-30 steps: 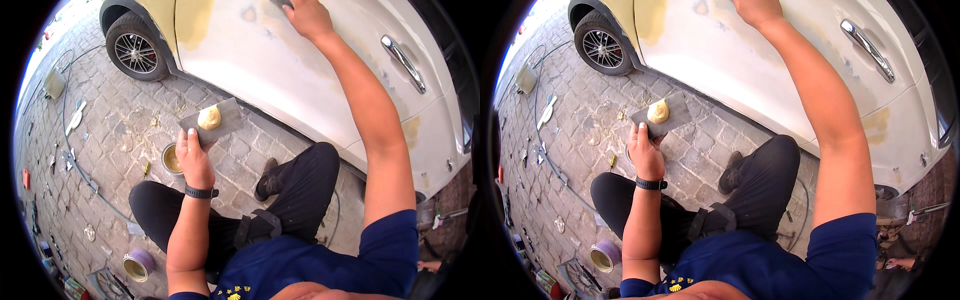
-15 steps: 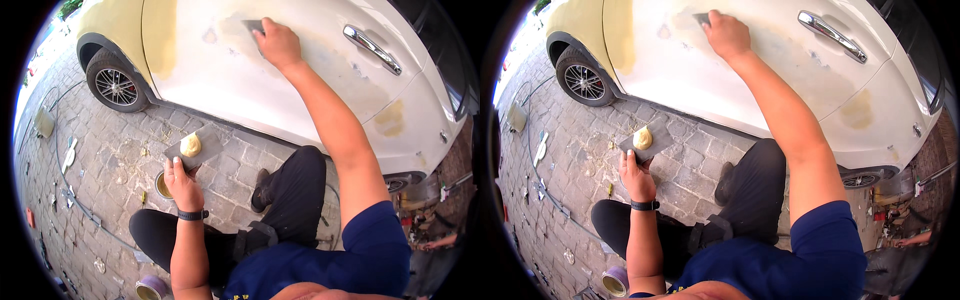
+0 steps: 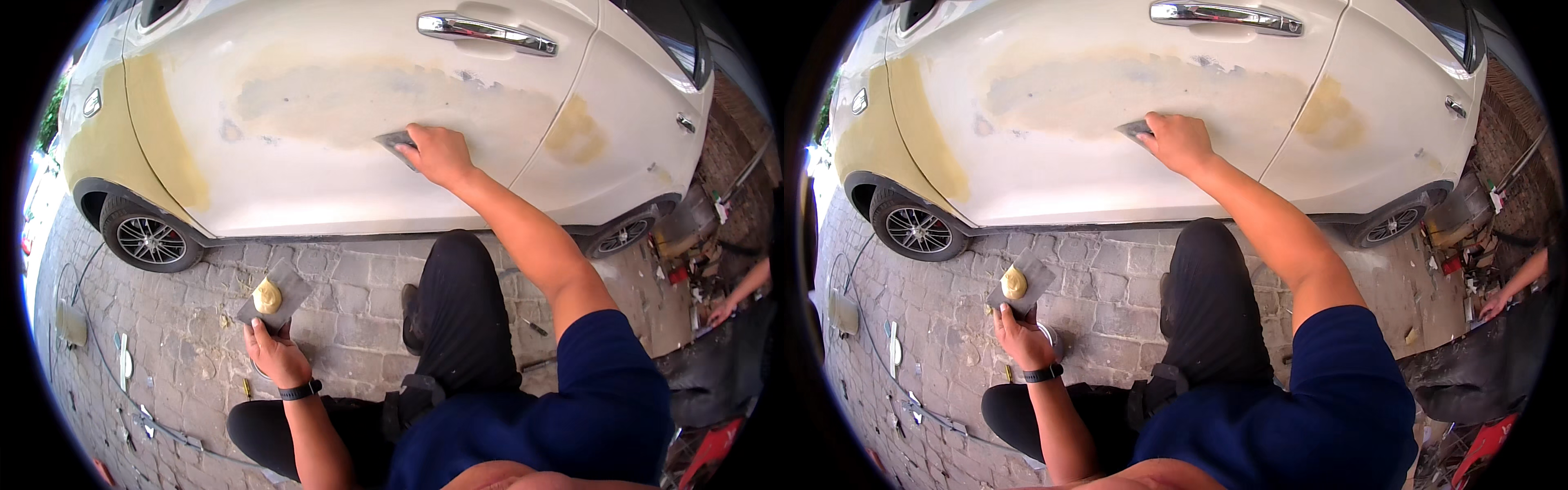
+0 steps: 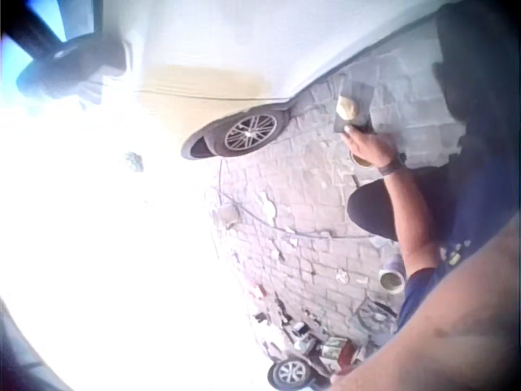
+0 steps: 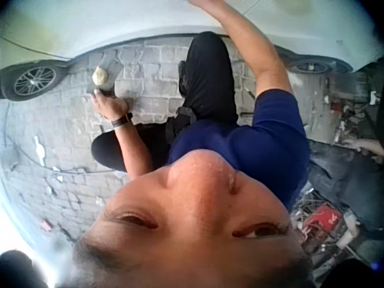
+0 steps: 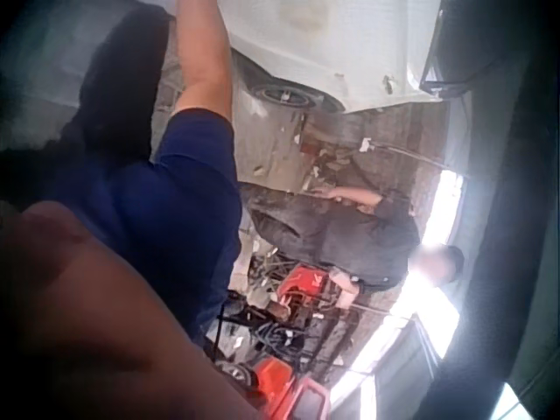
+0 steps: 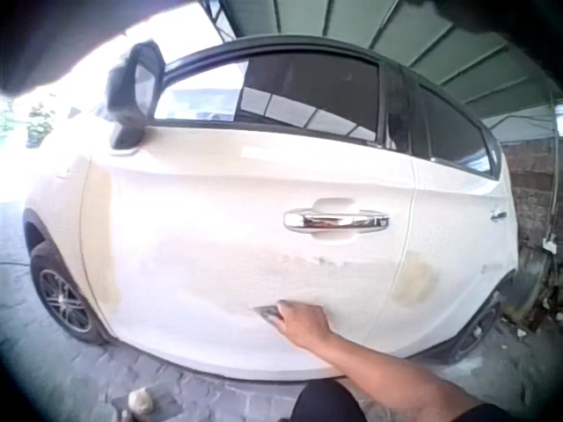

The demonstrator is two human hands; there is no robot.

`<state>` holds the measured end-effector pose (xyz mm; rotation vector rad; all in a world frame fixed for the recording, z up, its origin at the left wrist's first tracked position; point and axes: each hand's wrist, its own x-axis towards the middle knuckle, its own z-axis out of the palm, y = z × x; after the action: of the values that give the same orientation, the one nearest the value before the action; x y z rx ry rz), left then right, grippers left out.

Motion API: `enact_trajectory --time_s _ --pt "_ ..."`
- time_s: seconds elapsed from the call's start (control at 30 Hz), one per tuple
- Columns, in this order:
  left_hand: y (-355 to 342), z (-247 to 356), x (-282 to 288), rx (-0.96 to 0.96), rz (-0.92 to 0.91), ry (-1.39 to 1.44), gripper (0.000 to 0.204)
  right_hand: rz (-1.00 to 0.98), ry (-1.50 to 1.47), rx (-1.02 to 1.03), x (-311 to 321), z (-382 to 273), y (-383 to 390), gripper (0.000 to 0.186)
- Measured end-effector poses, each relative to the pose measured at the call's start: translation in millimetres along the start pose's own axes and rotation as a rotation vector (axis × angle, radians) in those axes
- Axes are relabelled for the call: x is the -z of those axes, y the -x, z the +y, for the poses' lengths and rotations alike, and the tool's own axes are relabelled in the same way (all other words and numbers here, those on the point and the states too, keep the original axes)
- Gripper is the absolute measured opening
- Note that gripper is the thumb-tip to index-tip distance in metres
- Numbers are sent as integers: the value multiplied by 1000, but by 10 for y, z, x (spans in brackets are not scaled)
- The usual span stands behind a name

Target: The person mixes a yellow paste in a can and applies it to a metal sheet using a scraper. They then apply the filler to a white car door, smoothing it out. The person adds a hardener from a tube to the filler on the sheet and mixes it before applying more to the car.

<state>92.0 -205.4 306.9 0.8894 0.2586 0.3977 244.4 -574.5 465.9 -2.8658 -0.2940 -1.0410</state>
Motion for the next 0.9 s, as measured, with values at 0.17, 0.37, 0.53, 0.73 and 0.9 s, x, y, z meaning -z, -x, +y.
enact_trajectory --time_s 0.17,0.37,0.53,0.73,0.9 --pt "60 -129 -10 46 -26 -32 42 501 -526 -709 246 838 598 37" --pt "29 -345 12 70 -16 -83 50 485 -420 -624 385 1689 1117 41" --pt "29 -418 -31 68 -47 -152 48 90 -174 -420 501 1481 1124 33" --pt "69 -539 -98 69 -35 -184 47 417 -366 -512 583 1414 1004 34" --pt "90 -506 -187 99 -45 -212 47 498 -628 -658 631 1280 780 27"
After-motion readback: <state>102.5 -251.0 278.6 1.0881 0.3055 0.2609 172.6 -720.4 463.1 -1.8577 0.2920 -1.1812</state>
